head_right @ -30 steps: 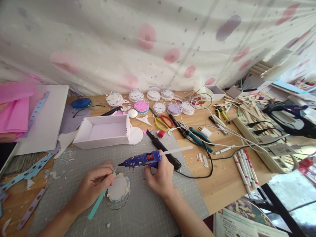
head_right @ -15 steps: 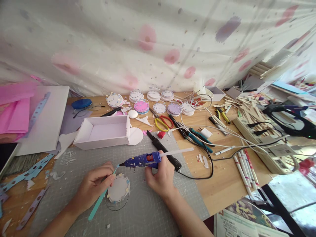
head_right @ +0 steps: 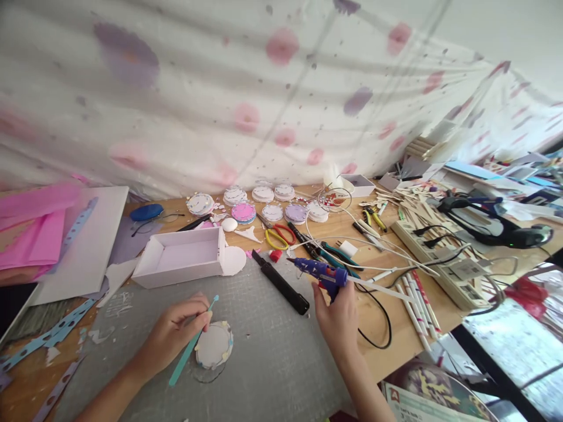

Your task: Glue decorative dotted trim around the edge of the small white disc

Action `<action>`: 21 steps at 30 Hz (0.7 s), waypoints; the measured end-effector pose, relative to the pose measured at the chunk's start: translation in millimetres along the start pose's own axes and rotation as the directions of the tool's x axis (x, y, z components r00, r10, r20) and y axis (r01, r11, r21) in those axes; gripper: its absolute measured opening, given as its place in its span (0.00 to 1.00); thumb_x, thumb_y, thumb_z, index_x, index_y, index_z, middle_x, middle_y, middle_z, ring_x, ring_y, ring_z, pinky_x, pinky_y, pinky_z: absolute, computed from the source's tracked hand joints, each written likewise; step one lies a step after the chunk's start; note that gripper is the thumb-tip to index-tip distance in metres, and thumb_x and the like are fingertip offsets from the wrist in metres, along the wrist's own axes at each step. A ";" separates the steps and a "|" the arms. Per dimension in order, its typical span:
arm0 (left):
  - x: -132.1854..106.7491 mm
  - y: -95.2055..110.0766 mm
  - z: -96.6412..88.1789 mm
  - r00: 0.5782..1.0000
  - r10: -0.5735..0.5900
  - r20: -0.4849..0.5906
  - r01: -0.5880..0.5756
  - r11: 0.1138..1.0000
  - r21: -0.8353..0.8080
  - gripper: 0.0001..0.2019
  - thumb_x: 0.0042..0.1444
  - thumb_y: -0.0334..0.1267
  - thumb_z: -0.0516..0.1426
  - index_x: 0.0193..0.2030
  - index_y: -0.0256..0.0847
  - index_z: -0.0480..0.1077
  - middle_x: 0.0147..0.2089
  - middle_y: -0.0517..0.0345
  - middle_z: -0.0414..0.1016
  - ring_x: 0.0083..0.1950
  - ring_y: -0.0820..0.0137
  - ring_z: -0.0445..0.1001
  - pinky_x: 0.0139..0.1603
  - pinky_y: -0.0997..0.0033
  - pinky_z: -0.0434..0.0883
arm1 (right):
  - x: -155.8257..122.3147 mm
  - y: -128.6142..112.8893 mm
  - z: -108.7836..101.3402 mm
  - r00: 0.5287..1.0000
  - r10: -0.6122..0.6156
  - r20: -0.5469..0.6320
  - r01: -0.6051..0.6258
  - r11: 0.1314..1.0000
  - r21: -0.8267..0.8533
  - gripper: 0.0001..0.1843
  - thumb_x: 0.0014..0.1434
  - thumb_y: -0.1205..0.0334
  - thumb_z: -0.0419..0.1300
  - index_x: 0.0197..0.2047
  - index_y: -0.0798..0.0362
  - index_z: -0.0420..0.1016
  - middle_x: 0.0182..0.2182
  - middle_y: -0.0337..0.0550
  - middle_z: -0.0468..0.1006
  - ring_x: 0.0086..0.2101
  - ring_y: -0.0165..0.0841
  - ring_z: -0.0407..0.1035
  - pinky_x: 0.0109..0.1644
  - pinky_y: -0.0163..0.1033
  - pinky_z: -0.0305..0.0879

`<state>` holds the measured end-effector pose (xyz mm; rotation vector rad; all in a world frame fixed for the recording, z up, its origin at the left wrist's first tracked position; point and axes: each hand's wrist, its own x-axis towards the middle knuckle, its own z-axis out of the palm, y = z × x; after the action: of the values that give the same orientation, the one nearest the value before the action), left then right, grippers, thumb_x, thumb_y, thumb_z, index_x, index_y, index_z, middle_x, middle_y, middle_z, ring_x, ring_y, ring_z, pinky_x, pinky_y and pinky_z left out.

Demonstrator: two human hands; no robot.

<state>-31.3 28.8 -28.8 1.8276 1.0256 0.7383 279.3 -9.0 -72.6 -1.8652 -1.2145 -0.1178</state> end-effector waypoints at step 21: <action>-35.5 42.8 -0.1 0.876 -0.339 -0.343 0.254 0.928 -0.271 0.17 0.55 0.45 0.55 0.18 0.40 0.66 0.23 0.62 0.61 0.31 0.71 0.62 0.34 0.75 0.61 | -37.5 3.6 -39.7 0.972 -0.178 -0.152 0.189 0.980 0.065 0.09 0.55 0.63 0.58 0.40 0.53 0.64 0.34 0.45 0.68 0.33 0.39 0.63 0.39 0.46 0.61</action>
<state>-33.7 -13.5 7.2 1.3182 1.3845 0.9979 277.0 -63.5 -69.6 -1.6444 -1.2697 -0.2978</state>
